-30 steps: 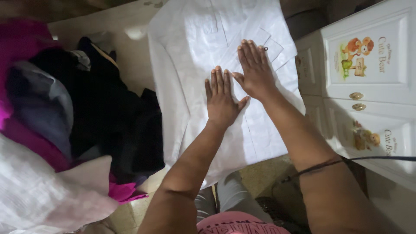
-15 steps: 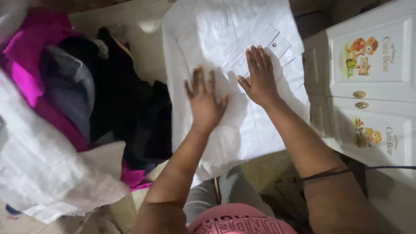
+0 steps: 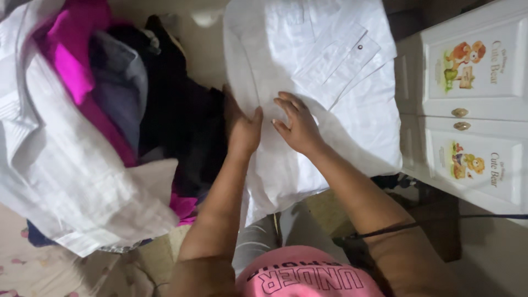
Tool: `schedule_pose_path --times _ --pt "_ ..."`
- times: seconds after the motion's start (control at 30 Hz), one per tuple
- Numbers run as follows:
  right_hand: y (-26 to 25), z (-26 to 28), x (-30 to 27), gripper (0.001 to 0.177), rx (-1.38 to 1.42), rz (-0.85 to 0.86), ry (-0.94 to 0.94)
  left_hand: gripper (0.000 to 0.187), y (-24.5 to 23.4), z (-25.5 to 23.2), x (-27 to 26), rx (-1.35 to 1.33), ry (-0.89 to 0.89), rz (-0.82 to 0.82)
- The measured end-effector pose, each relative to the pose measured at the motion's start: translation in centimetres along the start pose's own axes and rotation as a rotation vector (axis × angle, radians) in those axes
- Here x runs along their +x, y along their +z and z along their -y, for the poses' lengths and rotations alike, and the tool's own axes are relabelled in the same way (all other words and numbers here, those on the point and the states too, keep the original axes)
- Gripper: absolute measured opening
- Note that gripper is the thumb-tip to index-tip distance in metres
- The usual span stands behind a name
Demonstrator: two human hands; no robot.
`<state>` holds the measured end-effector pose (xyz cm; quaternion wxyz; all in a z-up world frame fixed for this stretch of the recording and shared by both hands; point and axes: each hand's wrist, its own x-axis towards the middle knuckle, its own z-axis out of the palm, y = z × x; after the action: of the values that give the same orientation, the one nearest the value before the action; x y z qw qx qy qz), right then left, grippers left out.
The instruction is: The person picks up a white shirt from a pile of clothes, holds it up, and then folds it on a surface. They then pick up several socks, rolling some together and folding others before placing them on a shelf. Finally, they return to the white shirt and continue folding it.
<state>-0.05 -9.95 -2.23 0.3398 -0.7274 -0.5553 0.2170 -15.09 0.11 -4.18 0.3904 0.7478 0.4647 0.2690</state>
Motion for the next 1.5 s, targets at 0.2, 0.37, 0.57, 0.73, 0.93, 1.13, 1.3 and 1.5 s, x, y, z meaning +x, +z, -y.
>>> schedule_pose_path --times 0.2,0.37,0.57,0.73,0.93,1.13,1.3,1.5 --pt "4.0 0.0 0.1 0.032 0.474 0.086 0.285 0.075 1.1 0.9 0.6 0.183 0.042 -0.026" --pt "5.9 -1.9 0.9 0.027 0.72 0.053 0.392 0.02 -0.4 -1.4 0.9 0.193 -0.238 0.18" --pt "5.6 -0.9 3.0 0.02 0.675 0.071 0.573 0.031 -2.4 -3.8 -3.4 0.059 -0.116 0.148" --pt "7.0 -1.7 4.6 0.01 0.568 0.077 0.486 0.05 -2.7 -3.5 -5.9 0.172 -0.017 0.132" --pt "5.4 -3.6 4.4 0.008 0.87 -0.004 0.57 0.07 -3.2 -3.2 -7.5 0.2 -0.002 0.087" --pt "2.3 -5.0 4.6 0.011 1.169 -0.054 0.574 0.071 -4.4 -3.7 -8.3 0.136 -0.224 0.213" --pt "1.0 -4.8 5.3 0.01 1.194 -0.059 0.622 0.04 -4.6 -4.0 -9.0 0.131 -0.28 0.24" --pt "0.9 -5.0 4.9 0.014 1.216 -0.037 0.634 0.017 -4.3 -4.0 -9.3 0.233 -0.16 0.239"
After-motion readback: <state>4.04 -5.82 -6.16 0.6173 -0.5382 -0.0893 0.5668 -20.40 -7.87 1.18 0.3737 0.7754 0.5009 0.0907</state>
